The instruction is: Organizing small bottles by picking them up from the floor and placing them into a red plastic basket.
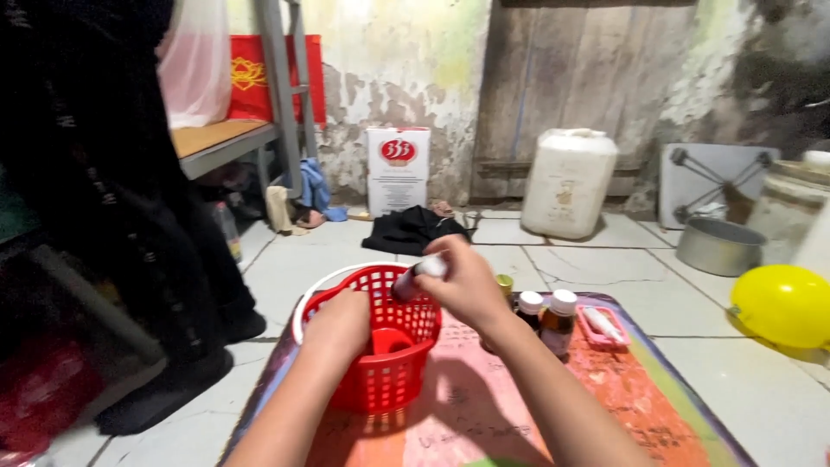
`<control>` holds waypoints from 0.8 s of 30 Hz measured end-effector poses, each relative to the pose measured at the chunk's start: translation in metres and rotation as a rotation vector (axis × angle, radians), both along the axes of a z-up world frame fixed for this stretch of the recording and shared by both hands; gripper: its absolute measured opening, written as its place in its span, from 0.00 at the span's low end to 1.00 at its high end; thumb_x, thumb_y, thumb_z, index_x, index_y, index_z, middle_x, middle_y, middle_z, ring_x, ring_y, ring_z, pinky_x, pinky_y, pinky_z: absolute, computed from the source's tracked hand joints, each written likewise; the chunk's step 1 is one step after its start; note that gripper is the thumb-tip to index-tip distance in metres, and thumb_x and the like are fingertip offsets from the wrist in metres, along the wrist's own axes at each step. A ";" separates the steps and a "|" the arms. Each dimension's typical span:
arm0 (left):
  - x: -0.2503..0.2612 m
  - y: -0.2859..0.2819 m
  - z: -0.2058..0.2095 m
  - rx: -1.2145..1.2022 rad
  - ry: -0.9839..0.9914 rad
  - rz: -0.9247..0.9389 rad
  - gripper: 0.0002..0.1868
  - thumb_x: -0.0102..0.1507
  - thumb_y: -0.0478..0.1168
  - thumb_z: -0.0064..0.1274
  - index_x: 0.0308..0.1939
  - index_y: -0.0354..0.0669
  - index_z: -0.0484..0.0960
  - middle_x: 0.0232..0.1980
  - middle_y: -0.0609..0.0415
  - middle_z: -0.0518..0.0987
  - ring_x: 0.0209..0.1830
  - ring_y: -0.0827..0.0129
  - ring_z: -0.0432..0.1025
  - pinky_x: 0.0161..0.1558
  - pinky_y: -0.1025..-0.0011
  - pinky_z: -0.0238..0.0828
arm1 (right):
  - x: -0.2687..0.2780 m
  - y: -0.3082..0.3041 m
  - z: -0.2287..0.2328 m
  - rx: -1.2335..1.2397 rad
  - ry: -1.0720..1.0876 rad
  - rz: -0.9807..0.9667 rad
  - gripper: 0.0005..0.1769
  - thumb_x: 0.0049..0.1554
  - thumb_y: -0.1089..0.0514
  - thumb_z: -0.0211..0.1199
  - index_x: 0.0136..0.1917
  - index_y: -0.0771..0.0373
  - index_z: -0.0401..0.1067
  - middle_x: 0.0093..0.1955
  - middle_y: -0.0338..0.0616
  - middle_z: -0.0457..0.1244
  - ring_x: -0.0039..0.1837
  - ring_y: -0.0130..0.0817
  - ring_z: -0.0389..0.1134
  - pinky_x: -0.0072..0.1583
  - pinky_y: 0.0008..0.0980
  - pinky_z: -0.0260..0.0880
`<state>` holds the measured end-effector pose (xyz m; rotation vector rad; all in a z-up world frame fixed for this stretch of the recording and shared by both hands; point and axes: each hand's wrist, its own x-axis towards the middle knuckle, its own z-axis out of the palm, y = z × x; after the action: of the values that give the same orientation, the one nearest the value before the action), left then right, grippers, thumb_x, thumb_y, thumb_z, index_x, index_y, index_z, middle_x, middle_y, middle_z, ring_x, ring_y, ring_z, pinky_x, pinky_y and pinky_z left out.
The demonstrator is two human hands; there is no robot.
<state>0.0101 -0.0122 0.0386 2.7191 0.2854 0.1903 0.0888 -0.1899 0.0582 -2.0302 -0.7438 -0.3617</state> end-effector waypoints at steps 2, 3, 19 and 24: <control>0.004 -0.001 0.000 0.026 0.029 -0.003 0.13 0.59 0.31 0.42 0.42 0.29 0.80 0.43 0.37 0.79 0.49 0.44 0.74 0.49 0.49 0.71 | -0.027 -0.044 0.009 0.280 0.077 -0.052 0.28 0.42 0.54 0.68 0.56 0.59 0.68 0.48 0.50 0.62 0.49 0.41 0.64 0.52 0.36 0.63; 0.005 0.000 0.000 0.054 0.061 0.010 0.12 0.60 0.33 0.44 0.43 0.30 0.79 0.43 0.37 0.79 0.48 0.45 0.74 0.49 0.50 0.70 | -0.042 -0.064 0.014 0.563 0.155 -0.087 0.33 0.42 0.55 0.70 0.59 0.66 0.66 0.54 0.50 0.59 0.55 0.37 0.60 0.58 0.31 0.61; 0.002 -0.017 0.015 0.257 0.006 0.163 0.11 0.56 0.33 0.44 0.37 0.42 0.82 0.40 0.47 0.80 0.40 0.59 0.76 0.45 0.64 0.72 | 0.011 -0.132 -0.096 0.048 -0.127 -0.425 0.22 0.48 0.53 0.65 0.55 0.63 0.70 0.42 0.38 0.58 0.36 0.27 0.60 0.39 0.23 0.64; -0.023 -0.039 0.068 0.251 -0.233 0.136 0.07 0.53 0.40 0.48 0.26 0.47 0.81 0.28 0.49 0.79 0.29 0.56 0.74 0.35 0.63 0.70 | 0.008 -0.130 -0.094 0.116 -0.052 -0.448 0.29 0.45 0.49 0.68 0.59 0.58 0.66 0.45 0.40 0.56 0.38 0.26 0.59 0.41 0.22 0.66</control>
<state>-0.0131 -0.0510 0.1063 2.8860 0.4024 0.6148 0.0964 -0.3200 -0.0359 -2.0717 -0.2817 -0.6986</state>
